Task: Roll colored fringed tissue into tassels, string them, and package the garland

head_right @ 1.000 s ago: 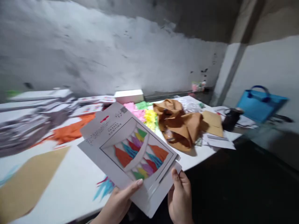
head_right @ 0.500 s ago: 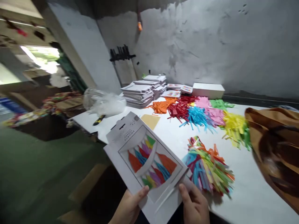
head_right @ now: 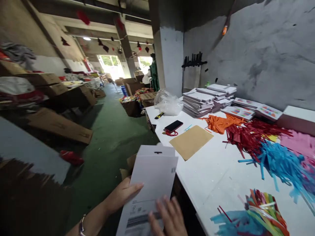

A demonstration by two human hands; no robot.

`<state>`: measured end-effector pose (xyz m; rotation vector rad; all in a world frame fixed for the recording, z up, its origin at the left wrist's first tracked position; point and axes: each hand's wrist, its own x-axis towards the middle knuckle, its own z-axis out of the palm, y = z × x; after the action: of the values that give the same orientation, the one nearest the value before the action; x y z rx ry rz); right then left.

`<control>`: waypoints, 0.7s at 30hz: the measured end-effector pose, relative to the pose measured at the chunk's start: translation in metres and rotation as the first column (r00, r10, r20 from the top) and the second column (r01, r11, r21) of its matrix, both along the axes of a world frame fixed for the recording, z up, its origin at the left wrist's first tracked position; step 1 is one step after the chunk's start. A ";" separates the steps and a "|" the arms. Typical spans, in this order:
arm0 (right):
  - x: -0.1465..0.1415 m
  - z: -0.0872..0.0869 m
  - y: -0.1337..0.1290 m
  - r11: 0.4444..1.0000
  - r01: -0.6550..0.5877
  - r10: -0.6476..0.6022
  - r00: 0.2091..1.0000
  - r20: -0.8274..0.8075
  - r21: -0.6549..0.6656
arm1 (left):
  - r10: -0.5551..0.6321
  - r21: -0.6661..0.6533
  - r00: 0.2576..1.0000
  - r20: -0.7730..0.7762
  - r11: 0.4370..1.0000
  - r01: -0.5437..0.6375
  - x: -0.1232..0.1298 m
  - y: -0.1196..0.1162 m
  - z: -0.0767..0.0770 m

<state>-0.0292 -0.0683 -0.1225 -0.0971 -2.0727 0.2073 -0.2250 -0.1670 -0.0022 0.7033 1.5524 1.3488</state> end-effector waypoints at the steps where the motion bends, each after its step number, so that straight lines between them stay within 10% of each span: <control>1: -0.001 0.015 0.011 0.998 0.036 -0.035 0.999 0.029 -0.058 | -0.046 -0.022 0.999 0.010 0.999 0.046 0.000 -0.008 0.000; 6: -0.029 0.061 0.032 0.919 0.043 0.036 0.981 0.190 -0.393 | -0.136 0.024 0.979 0.151 0.991 0.134 -0.008 -0.035 0.004; 15: -0.107 0.047 0.027 0.958 0.087 -0.087 0.996 0.011 -0.275 | 0.015 -0.186 0.982 0.188 0.982 0.020 -0.086 -0.023 0.010; 21: -0.157 0.040 0.036 0.813 -0.217 0.281 0.959 0.036 -0.541 | -0.049 -0.204 0.972 0.231 0.974 0.098 -0.127 -0.029 -0.017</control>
<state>-0.1859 -0.0321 -0.0821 -0.1764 -2.0830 0.9654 -0.3516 -0.1959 -0.0187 0.4530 1.4480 1.1421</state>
